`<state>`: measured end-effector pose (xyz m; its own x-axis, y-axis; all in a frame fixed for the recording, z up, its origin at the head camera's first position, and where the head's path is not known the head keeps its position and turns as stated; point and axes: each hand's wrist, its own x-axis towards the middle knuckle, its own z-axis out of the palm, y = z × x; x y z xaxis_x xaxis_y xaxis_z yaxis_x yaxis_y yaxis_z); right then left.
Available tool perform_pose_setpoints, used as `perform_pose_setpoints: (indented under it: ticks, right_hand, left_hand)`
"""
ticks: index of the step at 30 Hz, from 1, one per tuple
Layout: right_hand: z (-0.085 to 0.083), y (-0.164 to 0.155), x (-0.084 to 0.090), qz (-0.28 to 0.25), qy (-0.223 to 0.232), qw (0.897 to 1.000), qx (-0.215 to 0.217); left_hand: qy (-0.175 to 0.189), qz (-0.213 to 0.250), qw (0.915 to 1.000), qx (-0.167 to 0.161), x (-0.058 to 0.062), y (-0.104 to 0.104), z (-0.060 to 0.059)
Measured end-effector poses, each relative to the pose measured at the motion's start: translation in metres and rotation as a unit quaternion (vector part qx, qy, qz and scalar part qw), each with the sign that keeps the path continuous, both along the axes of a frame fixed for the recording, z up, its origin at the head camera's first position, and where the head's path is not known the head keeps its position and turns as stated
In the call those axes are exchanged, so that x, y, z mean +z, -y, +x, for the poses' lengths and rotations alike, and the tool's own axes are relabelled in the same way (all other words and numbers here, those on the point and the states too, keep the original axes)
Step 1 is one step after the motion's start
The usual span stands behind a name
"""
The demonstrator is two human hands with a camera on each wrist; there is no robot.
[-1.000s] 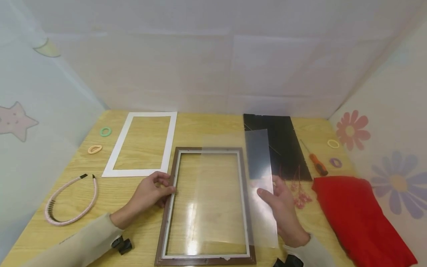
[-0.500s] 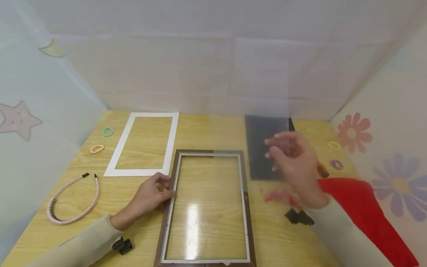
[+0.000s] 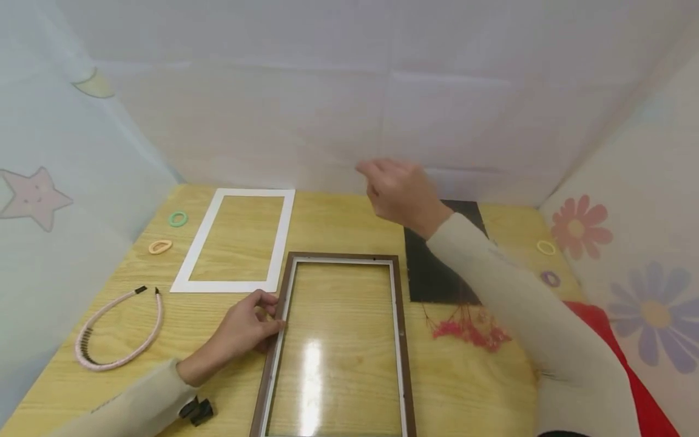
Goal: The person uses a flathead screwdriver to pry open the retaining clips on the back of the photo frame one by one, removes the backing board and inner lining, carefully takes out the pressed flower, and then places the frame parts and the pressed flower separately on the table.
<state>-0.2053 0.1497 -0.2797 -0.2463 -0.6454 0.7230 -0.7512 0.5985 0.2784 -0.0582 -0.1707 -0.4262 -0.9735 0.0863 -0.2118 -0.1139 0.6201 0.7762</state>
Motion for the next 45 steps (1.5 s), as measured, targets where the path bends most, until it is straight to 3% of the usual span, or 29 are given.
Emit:
perform_pose_setpoints:
  ticks: [6,13,19,27,32,37,45]
  right_hand:
    - [-0.027,0.018,-0.056,0.113,-0.05,0.992,-0.005]
    - [-0.041,0.021,-0.096,0.18,-0.079,0.981,-0.002]
    - [-0.04,0.02,-0.116,0.211,-0.048,0.976,-0.003]
    - [-0.029,0.023,-0.129,0.216,-0.013,0.976,-0.002]
    - [-0.023,0.025,-0.136,0.246,0.067,0.967,-0.018]
    - [-0.023,0.033,-0.138,0.279,0.199,0.938,-0.058]
    - [-0.036,0.045,-0.126,0.269,0.416,0.863,-0.097]
  left_hand:
    - [-0.001,0.009,1.0,-0.001,0.0,-0.001,0.0]
    - [-0.002,0.013,0.9999,0.004,0.002,0.0,0.002]
    - [0.012,0.028,0.9995,0.007,0.002,0.0,0.008]
    - [0.019,0.049,0.9985,0.014,0.002,0.0,0.012]
    - [0.018,0.053,0.9984,0.011,0.004,0.001,0.014]
    - [0.011,0.044,0.9989,0.013,0.004,0.004,0.015]
    - [0.029,0.065,0.9969,0.033,-0.001,0.004,0.017]
